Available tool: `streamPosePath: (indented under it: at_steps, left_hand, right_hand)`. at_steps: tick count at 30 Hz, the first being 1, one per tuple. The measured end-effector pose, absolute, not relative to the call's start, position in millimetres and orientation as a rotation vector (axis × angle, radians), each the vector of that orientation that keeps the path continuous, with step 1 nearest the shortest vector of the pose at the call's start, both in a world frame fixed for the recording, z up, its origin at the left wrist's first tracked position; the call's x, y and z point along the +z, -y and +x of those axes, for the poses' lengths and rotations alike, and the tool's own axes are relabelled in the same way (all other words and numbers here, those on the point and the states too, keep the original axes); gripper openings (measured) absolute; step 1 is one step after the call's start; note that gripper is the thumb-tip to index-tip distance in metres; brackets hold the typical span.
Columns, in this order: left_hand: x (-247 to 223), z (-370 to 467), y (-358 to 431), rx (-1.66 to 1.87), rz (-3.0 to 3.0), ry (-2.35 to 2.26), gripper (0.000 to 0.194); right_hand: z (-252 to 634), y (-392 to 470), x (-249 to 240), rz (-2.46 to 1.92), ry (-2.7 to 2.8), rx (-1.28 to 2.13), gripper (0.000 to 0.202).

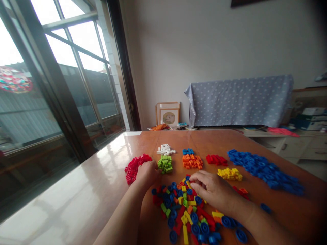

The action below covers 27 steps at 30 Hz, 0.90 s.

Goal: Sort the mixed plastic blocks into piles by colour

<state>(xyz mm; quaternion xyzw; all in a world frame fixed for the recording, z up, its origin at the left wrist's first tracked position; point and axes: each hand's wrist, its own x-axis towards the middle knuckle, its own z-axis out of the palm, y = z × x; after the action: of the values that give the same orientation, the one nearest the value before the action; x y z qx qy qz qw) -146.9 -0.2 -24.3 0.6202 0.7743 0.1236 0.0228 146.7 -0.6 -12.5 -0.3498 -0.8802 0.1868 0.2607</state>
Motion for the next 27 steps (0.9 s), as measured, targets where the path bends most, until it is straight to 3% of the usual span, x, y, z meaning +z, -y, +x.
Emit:
streamPosePath:
  at_steps: [27]
  left_hand:
    - [-21.5, -146.6, 0.1, 0.464, 1.961, -2.46, 0.037]
  right_hand:
    - [147.3, 0.7, -12.7, -0.956, 2.384, 0.525, 0.013]
